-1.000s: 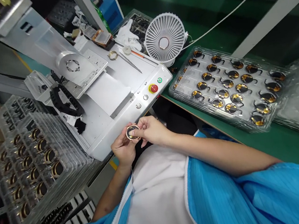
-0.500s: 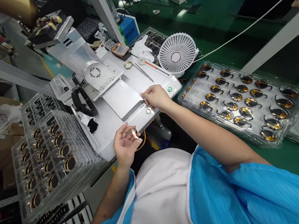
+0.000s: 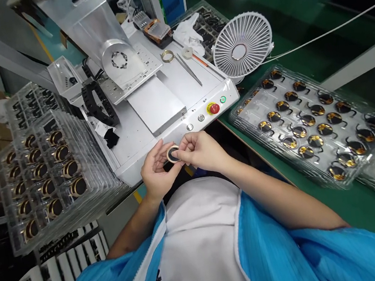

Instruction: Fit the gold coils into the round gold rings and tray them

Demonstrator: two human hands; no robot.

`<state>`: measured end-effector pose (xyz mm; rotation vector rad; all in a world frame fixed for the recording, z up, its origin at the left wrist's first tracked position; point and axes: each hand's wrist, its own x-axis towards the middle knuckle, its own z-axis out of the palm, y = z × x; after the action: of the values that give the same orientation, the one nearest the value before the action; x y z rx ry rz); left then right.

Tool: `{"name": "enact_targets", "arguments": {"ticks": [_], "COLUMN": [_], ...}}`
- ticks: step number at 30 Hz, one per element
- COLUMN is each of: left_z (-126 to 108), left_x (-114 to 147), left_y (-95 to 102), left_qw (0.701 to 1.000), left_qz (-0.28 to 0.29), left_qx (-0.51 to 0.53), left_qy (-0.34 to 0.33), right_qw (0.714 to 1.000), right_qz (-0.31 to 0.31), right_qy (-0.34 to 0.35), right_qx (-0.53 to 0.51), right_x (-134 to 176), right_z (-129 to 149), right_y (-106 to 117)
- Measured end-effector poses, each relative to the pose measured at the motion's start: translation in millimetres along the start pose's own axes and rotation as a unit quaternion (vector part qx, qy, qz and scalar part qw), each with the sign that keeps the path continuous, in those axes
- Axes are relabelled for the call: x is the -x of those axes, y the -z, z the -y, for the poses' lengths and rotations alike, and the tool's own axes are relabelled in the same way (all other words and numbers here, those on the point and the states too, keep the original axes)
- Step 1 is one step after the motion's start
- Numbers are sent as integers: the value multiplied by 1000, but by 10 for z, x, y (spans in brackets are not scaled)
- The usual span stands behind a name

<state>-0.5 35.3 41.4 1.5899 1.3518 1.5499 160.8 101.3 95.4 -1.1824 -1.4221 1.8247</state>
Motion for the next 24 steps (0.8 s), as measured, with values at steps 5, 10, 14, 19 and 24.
{"name": "enact_targets", "arguments": {"ticks": [5, 10, 14, 19, 24], "left_z": [-7, -16, -17, -6, 62], "left_x": [-3, 13, 48, 92, 102], "left_y": [1, 10, -3, -72, -66], "left_qw": [1000, 1000, 1000, 999, 993], "left_qz": [-1, -6, -13, 38, 115], "left_qx": [-2, -3, 2, 1, -11], "left_qy": [-13, -10, -2, 4, -6], "right_qw": [1000, 1000, 999, 999, 971], "right_qz": [-13, -17, -39, 14, -226], "right_qy": [6, 7, 14, -6, -5], "right_qx": [16, 22, 13, -45, 75], "right_x": [-1, 18, 7, 85, 648], "right_z": [0, -11, -58, -149, -182], "right_y": [-15, -37, -40, 92, 866]}}
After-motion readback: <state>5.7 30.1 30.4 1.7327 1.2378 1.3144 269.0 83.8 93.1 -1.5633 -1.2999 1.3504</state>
